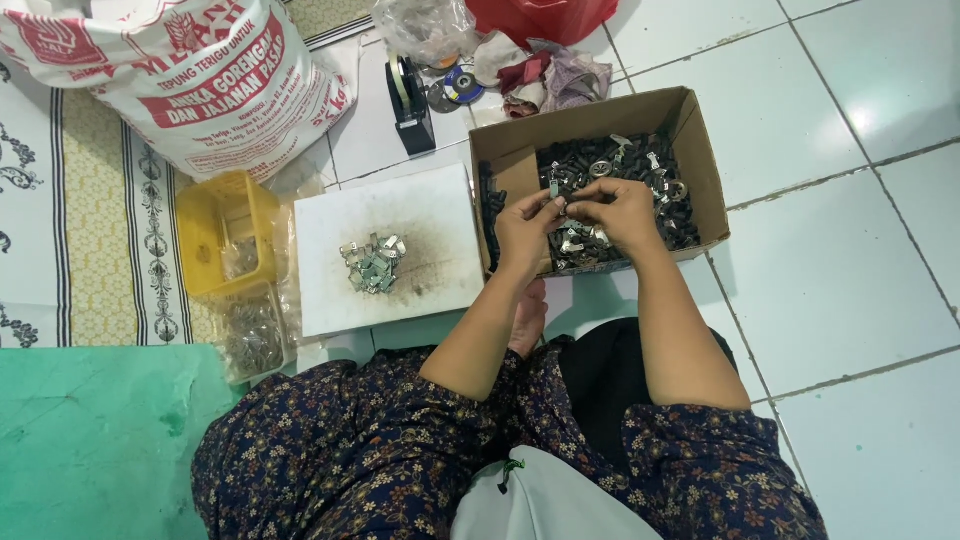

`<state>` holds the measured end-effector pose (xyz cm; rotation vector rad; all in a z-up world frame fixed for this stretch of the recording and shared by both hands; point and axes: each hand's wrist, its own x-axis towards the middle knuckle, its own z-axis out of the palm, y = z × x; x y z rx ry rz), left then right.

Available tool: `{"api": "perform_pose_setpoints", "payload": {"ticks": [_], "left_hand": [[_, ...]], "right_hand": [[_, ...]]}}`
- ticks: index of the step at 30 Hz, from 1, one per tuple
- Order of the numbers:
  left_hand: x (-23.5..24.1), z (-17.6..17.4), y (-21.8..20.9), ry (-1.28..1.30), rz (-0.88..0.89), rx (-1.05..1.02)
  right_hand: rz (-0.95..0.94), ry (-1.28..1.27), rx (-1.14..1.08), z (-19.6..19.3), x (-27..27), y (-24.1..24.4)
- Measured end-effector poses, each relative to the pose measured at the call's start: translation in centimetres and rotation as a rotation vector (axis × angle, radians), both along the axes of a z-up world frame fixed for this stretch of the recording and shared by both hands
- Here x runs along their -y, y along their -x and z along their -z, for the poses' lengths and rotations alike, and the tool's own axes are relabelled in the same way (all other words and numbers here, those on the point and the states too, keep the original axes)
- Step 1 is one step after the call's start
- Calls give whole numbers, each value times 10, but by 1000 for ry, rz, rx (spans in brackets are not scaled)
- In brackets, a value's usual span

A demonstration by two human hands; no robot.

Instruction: Sorting and inspecting small metal hinges or components from a box and placing them on a board

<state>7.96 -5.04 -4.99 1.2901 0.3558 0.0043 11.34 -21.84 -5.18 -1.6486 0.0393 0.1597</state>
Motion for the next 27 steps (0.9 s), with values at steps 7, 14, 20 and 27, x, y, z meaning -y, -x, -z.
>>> {"api": "perform_pose_setpoints", "payload": {"ticks": [7,14,20,27], "left_hand": [[-5,-7,7,-20,-7,-1],[-30,-26,29,-46,-26,-48],[-91,-34,65,-45,-91,-73],[-181,-20,101,-86,-155,-137]], "right_hand": [[-29,45,-20,-17,-8,11],[-104,207,53,-31,-33,28],[-226,390,155,-50,-99,55],[-331,258,69,-26,-188,69]]}}
